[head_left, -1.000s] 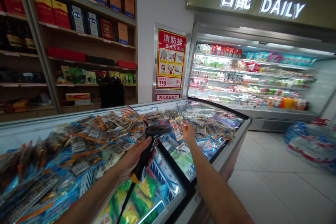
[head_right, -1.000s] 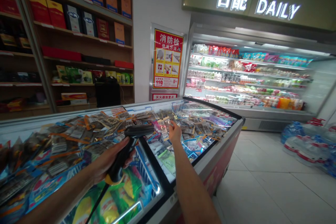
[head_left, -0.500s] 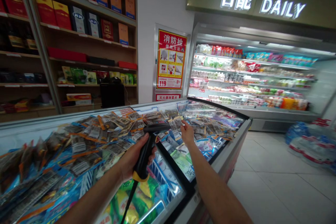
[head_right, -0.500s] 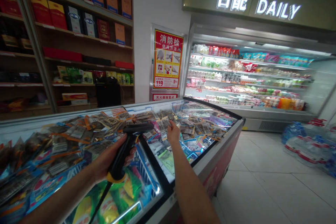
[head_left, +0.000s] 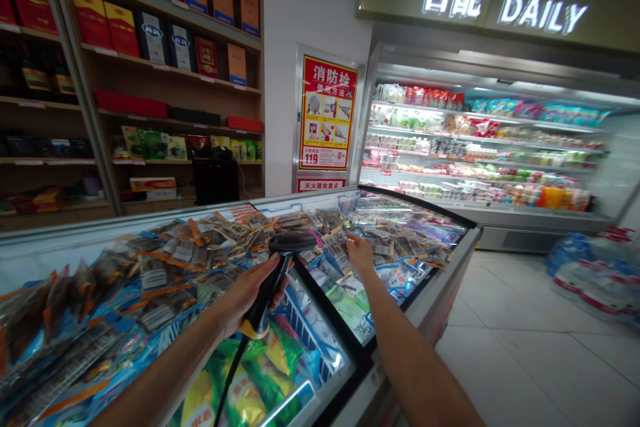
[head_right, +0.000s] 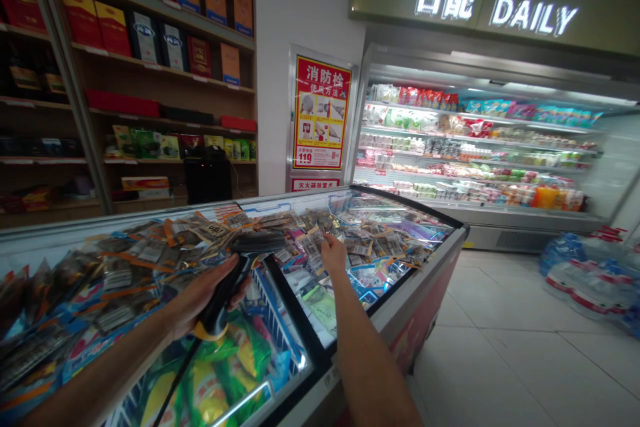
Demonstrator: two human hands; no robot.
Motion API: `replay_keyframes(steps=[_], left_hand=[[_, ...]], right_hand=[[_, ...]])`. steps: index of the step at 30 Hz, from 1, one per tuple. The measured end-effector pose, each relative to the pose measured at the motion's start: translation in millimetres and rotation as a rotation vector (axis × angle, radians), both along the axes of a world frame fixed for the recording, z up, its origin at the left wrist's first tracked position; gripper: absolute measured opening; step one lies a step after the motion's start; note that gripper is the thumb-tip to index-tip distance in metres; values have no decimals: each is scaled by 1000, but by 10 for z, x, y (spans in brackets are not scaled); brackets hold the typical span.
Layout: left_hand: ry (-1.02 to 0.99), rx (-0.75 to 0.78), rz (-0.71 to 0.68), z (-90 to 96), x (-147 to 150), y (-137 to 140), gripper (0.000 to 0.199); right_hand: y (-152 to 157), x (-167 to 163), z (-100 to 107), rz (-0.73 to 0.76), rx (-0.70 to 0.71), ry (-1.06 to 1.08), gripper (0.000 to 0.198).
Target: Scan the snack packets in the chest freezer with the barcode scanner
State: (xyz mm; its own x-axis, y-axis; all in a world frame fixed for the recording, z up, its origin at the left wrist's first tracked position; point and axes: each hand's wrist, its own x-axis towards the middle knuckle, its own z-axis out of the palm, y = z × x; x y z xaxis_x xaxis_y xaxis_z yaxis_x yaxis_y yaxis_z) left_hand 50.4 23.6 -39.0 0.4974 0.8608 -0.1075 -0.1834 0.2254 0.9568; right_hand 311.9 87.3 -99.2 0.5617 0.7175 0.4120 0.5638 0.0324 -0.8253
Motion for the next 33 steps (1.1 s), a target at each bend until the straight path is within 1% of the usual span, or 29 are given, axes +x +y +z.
replay_keyframes(steps=[2,6,9,13,16,19,24,28,31,33], left_hand=[[-18,-10,28,3,-24,9,35],[-49,-55,140,1,-11,35,34],[-81,-65,211,-5,36,63,32],[-106,-50,272,-14,79,103,31],[-104,-43,324,-21,77,128,31],[-93,-51,345,-25,61,139,32],[-56,-55,337,-45,37,152,37],[-59,-29,337,-75,22,177,38],[-56,-31,351,-81,20,185,35],[-65,-30,358,-78,26,186,34]], right_hand=[[-14,25,18,-51,3,-1,41],[-37,156,108,-170,12,-23,48],[-88,369,218,-256,-3,-63,46],[-213,756,335,-370,-55,-115,46],[-290,997,354,-419,-102,-147,46],[-306,1117,324,-438,-136,-178,44],[-239,1120,224,-440,-164,-232,39],[-240,1039,162,-441,-140,-292,33],[-284,888,176,-477,-122,-322,31],[-290,711,206,-455,-113,-351,30]])
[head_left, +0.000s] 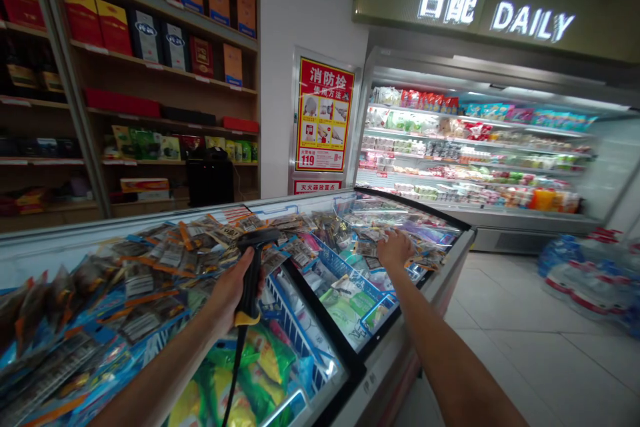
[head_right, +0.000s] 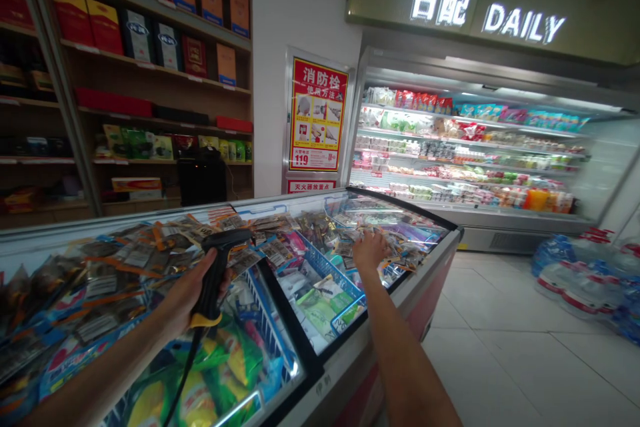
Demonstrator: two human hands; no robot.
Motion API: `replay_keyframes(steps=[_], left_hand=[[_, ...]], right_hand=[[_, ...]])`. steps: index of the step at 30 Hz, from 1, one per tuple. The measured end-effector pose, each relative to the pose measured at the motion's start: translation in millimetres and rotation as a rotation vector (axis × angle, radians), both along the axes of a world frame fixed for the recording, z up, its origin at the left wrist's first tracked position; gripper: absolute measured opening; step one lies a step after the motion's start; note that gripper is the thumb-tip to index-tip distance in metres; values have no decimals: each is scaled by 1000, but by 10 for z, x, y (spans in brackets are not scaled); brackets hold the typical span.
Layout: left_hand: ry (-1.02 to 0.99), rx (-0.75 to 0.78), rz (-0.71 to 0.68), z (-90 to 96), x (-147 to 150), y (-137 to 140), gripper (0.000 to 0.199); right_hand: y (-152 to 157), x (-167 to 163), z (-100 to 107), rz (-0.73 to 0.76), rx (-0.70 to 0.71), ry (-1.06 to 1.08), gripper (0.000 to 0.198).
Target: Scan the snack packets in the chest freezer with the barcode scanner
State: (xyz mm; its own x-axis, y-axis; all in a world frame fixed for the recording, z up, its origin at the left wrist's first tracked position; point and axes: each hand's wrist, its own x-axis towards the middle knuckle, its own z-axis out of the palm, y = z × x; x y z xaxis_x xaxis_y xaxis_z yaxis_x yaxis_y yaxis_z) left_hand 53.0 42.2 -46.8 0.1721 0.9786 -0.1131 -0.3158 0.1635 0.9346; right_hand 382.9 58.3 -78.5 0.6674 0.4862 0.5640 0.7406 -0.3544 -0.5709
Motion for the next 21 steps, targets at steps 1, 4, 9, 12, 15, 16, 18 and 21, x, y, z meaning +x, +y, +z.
replay_keyframes(steps=[1,4,9,12,15,16,18,21], left_hand=[[-4,3,0,1,4,0,34],[-4,8,1,-6,9,-4,34],[69,57,-49,-41,-19,-33,39],[98,53,-57,-33,-19,-70,42],[97,44,-55,-2,10,-105,41],[90,44,-57,9,22,-114,40],[67,37,-55,27,46,-130,37],[45,16,-82,52,80,-167,33]], right_hand=[[14,-114,13,39,-10,-15,30],[126,-533,11,227,-86,-28,26],[350,-1191,-91,476,-232,31,28],[398,-1384,-138,547,-274,87,24],[414,-1385,-175,576,-241,176,24],[418,-1351,-186,582,-222,216,26],[424,-1252,-208,583,-175,301,26],[421,-1093,-233,558,-64,436,25]])
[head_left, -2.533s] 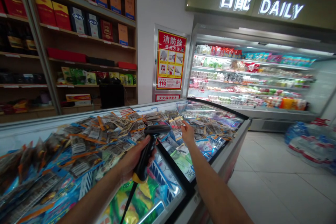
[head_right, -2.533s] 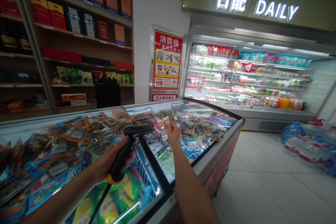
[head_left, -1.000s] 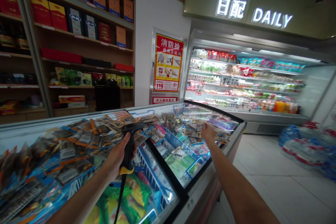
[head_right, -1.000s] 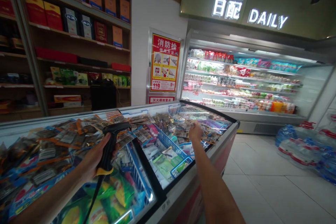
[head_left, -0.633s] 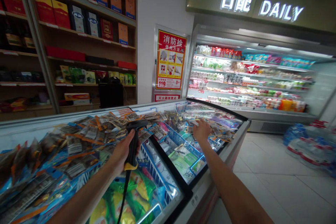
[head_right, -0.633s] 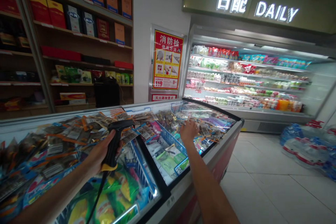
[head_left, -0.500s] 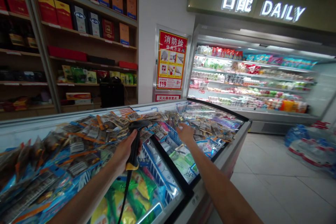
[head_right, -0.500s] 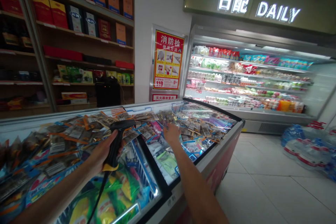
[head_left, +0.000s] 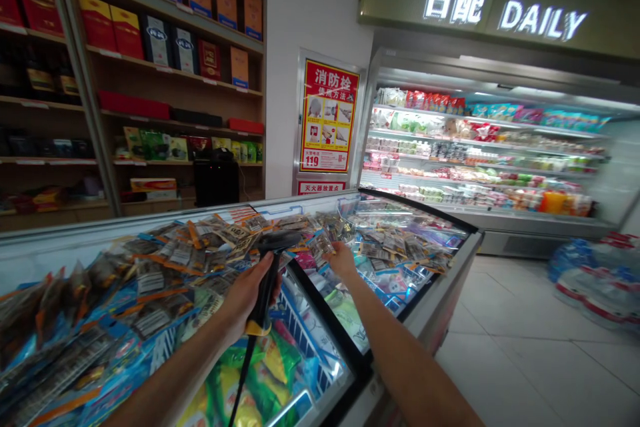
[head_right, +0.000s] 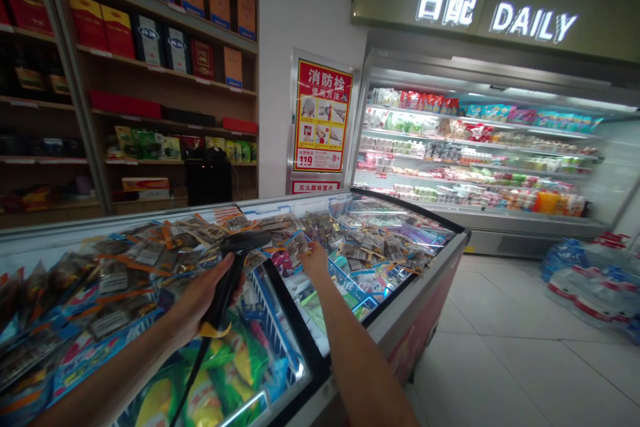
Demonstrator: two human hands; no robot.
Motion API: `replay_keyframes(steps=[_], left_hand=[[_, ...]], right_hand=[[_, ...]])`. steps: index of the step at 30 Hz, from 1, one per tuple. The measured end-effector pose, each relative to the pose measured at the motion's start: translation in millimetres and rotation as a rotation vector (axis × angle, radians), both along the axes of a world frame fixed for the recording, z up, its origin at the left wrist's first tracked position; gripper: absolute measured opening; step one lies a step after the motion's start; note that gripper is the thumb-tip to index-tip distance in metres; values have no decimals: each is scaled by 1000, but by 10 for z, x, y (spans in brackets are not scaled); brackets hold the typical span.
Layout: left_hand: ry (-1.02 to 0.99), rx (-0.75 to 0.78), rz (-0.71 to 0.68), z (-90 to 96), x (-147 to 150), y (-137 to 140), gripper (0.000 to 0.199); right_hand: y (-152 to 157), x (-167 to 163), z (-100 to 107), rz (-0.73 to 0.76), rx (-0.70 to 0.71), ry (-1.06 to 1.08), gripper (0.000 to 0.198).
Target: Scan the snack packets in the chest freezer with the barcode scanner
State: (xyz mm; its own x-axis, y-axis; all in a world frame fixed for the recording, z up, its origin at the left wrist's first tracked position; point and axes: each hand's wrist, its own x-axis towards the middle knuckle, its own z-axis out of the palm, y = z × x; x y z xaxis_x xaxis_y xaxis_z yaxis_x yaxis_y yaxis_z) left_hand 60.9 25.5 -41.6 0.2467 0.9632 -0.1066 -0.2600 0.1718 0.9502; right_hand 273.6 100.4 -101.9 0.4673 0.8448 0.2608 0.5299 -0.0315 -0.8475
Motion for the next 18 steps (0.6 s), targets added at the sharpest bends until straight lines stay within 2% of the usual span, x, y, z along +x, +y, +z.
replay_keyframes(steps=[4,8,18], left_hand=[[-11,-29,-59,42,39,-77,33],[-41,-60,-99,75,62,-126,32],[-69,-63,-153,81,67,-114,32]], right_hand=[[7,114,-33,-61,90,207,26],[51,114,-77,-48,148,340,26],[38,80,-107,53,188,419,26]])
